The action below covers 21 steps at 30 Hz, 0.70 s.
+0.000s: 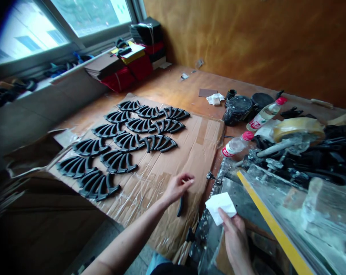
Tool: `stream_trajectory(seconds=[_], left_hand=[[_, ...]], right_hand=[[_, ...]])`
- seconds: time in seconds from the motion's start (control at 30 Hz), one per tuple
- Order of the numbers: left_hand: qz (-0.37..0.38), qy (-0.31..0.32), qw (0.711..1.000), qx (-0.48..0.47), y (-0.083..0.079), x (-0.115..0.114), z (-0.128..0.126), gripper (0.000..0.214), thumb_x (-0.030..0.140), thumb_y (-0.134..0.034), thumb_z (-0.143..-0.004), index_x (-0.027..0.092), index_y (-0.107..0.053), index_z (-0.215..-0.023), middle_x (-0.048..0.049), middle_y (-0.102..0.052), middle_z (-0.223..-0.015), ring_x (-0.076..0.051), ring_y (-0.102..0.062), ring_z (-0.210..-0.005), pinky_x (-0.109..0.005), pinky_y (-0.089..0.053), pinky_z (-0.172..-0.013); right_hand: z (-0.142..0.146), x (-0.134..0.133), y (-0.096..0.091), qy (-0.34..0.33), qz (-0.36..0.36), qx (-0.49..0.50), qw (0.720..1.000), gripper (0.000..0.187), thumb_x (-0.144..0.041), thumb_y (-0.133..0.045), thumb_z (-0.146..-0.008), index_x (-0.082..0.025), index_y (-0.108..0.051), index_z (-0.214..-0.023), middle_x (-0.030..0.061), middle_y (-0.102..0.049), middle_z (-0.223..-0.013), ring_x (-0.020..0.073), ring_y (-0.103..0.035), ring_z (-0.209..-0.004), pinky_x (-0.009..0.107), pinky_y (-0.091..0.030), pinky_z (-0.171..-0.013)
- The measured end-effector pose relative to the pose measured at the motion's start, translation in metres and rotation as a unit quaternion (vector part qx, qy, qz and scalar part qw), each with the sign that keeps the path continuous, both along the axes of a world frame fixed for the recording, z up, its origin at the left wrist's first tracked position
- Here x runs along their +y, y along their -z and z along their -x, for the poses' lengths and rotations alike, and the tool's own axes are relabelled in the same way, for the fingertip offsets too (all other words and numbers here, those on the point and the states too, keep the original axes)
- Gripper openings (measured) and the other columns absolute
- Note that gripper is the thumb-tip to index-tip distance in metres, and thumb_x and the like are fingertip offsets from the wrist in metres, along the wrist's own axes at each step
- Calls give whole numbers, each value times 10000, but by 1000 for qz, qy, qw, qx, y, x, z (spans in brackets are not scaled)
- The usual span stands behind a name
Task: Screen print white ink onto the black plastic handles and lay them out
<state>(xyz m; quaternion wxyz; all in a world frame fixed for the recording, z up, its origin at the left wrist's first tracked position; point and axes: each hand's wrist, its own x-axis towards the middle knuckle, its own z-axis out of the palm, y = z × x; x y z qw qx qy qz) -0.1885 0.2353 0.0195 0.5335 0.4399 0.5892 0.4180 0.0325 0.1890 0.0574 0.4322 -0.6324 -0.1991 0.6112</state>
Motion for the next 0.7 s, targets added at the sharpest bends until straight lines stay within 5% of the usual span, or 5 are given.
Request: stream_trajectory(seconds=[0.07, 0.13, 0.23, 0.4, 0.7], left_hand=[[-30, -179, 977, 116, 20, 11, 41, 286, 418, -571, -875, 177, -651, -1005, -62, -663, -974, -152, -607, -829, -266, -483, -724], [-50, -329, 914, 231, 42, 23, 85, 294, 383, -569, -873, 176, -614, -1077, -91, -632, -1070, -175, -607, -904, -298, -505, -769], [-32, -427, 837, 340, 70, 39, 137, 352, 320, -615, -837, 158, -572, -1146, -118, -600, -1143, -202, -596, -1003, -364, -497, -899], [1, -426, 826, 369, 94, 53, 165, 325, 329, -575, -871, 167, -579, -1153, -91, -636, -1073, -196, -623, -958, -377, -490, -932], [-17, -379, 828, 412, 100, 59, 171, 312, 309, -498, -917, 136, -630, -1141, -125, -651, -1092, -237, -600, -1074, -391, -460, -999]], right_hand=[[-2, 0, 2, 21, 8, -9, 1000, 507, -378, -869, -571, -172, -732, -1014, 60, -752, -991, 236, -676, -1007, 298, -539, -889], [-5, 0, 4, 35, 19, -24, 999, 488, -365, -879, -549, -171, -734, -973, 54, -753, -981, 228, -676, -1004, 274, -545, -864], [-10, -2, 7, 34, 39, -50, 997, 470, -385, -872, -553, -162, -728, -940, 64, -750, -984, 247, -669, -1030, 294, -559, -855], [-13, -5, 11, 40, 66, -97, 992, 492, -454, -844, -561, -144, -722, -923, 95, -746, -968, 305, -680, -995, 371, -592, -800], [-24, -7, 21, -20, 55, -143, 988, 543, -446, -831, -559, -140, -742, -999, 92, -751, -818, 337, -708, -860, 400, -602, -717]])
